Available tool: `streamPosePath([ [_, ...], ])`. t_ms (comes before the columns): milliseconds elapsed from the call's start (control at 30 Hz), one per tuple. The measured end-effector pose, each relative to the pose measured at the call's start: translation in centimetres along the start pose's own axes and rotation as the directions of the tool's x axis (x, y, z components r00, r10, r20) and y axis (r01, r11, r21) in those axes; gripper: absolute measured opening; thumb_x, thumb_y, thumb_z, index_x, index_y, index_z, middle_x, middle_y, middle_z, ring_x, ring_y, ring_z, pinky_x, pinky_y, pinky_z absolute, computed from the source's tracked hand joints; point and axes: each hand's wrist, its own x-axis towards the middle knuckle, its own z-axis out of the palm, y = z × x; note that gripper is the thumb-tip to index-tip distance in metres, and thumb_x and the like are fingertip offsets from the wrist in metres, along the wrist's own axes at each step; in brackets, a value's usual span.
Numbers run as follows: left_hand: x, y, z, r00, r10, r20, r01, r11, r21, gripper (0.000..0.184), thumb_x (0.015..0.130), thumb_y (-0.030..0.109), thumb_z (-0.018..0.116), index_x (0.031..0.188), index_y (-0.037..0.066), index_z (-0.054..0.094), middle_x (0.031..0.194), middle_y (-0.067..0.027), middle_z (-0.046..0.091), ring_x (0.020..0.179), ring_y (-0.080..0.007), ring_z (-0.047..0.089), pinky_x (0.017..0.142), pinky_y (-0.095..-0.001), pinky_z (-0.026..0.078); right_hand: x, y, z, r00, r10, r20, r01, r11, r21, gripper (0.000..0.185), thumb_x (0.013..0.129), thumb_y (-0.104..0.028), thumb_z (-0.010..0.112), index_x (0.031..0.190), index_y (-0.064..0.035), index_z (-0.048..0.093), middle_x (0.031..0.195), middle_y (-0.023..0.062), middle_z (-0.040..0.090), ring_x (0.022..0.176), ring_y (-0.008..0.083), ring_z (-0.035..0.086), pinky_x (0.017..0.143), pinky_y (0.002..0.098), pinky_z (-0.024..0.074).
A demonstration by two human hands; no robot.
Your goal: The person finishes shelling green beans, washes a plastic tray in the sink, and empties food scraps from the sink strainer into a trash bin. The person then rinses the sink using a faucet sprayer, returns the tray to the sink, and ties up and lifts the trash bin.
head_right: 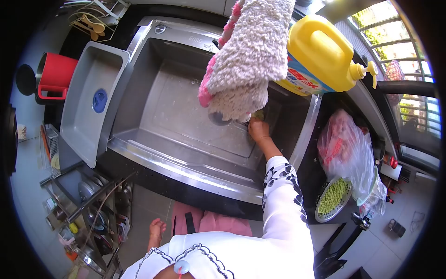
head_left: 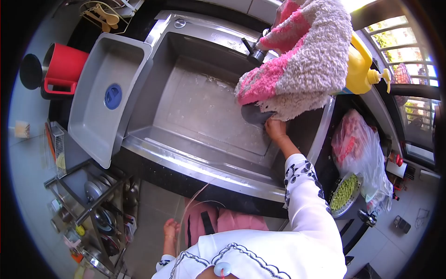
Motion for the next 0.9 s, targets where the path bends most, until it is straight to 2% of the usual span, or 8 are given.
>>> streamPosePath([
  [133, -0.2, -0.5, -0.4, 0.999, -0.025, 0.048, 0.025, 1.0, 0.007, 0.035, 0.083, 0.002, 0.053, 0.118, 0.003, 0.048, 0.1, -0.0086, 0.057, 0.076, -0.0162, 0.061, 0.059, -0.0235, 0.049, -1.3, -1.1, -3.5, 0.995, -0.096, 0.02, 0.097, 0.995, -0.008, 0.009, 0.069, -0.014, 0.059, 0.068, -0.0064, 0.054, 0.073, 0.0135, 0.059, 0.061, 0.0336, 0.061, 0.055, 0.0439, 0.0493],
  [267, 0.5, -1.8, -1.4, 0.996, 0.009, 0.091, -0.008, 1.0, -0.008, 0.037, 0.083, 0.003, 0.054, 0.119, 0.002, 0.048, 0.103, -0.009, 0.057, 0.079, -0.0165, 0.061, 0.058, -0.0232, 0.049, -3.4, -3.3, -8.1, 0.984, -0.175, 0.041, 0.177, 0.984, -0.033, 0.01, 0.069, -0.013, 0.059, 0.067, -0.0061, 0.053, 0.071, 0.0129, 0.058, 0.061, 0.0323, 0.06, 0.054, 0.043, 0.0491],
  [333, 1.2, -2.9, -2.3, 0.993, 0.034, 0.109, -0.032, 0.999, -0.024, 0.038, 0.082, 0.003, 0.054, 0.119, 0.002, 0.047, 0.104, -0.0095, 0.057, 0.08, -0.0165, 0.061, 0.058, -0.0236, 0.049, -4.6, -5.5, -11.1, 0.964, -0.231, 0.128, 0.245, 0.963, -0.108, 0.008, 0.071, -0.013, 0.058, 0.072, -0.0055, 0.055, 0.074, 0.0129, 0.059, 0.061, 0.0299, 0.061, 0.055, 0.0408, 0.0498],
  [467, 3.1, -5.9, -4.8, 0.987, 0.06, 0.148, -0.046, 0.995, -0.091, 0.038, 0.082, 0.003, 0.054, 0.119, 0.002, 0.047, 0.106, -0.0101, 0.057, 0.081, -0.0165, 0.061, 0.059, -0.0245, 0.049, -7.7, -12.5, -17.3, 0.935, -0.328, 0.137, 0.346, 0.928, -0.14, 0.006, 0.072, -0.011, 0.057, 0.071, -0.0047, 0.054, 0.072, 0.0124, 0.058, 0.059, 0.0288, 0.061, 0.054, 0.0398, 0.0488],
  [533, 4.5, -8.3, -6.4, 0.982, 0.11, 0.152, -0.091, 0.987, -0.131, 0.035, 0.081, 0.004, 0.054, 0.115, 0.003, 0.047, 0.094, -0.0098, 0.06, 0.078, -0.0197, 0.063, 0.059, -0.0274, 0.05, -9.5, -16.6, -19.9, 0.886, -0.451, 0.108, 0.462, 0.879, -0.118, 0.006, 0.073, -0.01, 0.056, 0.071, -0.0046, 0.053, 0.07, 0.0118, 0.056, 0.057, 0.0282, 0.06, 0.053, 0.0394, 0.0477],
  [633, 6.5, -11.8, -9.4, 0.982, 0.108, 0.152, -0.079, 0.979, -0.19, 0.035, 0.08, 0.005, 0.055, 0.115, 0.004, 0.048, 0.093, -0.0096, 0.06, 0.075, -0.019, 0.063, 0.058, -0.0278, 0.05, -12.5, -23.9, -22.6, 0.831, -0.55, 0.086, 0.557, 0.822, -0.117, 0.006, 0.073, -0.01, 0.056, 0.071, -0.0048, 0.053, 0.068, 0.0111, 0.054, 0.055, 0.0285, 0.058, 0.053, 0.0395, 0.0471],
  [767, 8.1, -15.3, -13.5, 0.991, 0.045, 0.126, -0.021, 0.982, -0.186, 0.039, 0.08, 0.005, 0.056, 0.118, 0.002, 0.049, 0.1, -0.01, 0.059, 0.076, -0.0173, 0.062, 0.059, -0.026, 0.049, -16.5, -32.6, -22.7, 0.761, -0.646, 0.053, 0.646, 0.763, 0.024, 0.012, 0.071, -0.009, 0.06, 0.071, -0.0045, 0.05, 0.068, 0.0104, 0.052, 0.057, 0.0299, 0.056, 0.052, 0.0402, 0.0452],
  [900, 9.9, -18.1, -17.3, 0.993, 0.073, 0.097, -0.057, 0.985, -0.16, 0.037, 0.08, 0.005, 0.057, 0.116, 0.002, 0.051, 0.099, -0.0088, 0.059, 0.076, -0.017, 0.062, 0.059, -0.0258, 0.048, -20.2, -39.2, -18.4, 0.711, -0.703, 0.038, 0.683, 0.702, 0.203, 0.01, 0.072, -0.011, 0.059, 0.073, -0.005, 0.05, 0.068, 0.0105, 0.052, 0.058, 0.0304, 0.057, 0.053, 0.0414, 0.0461],
])
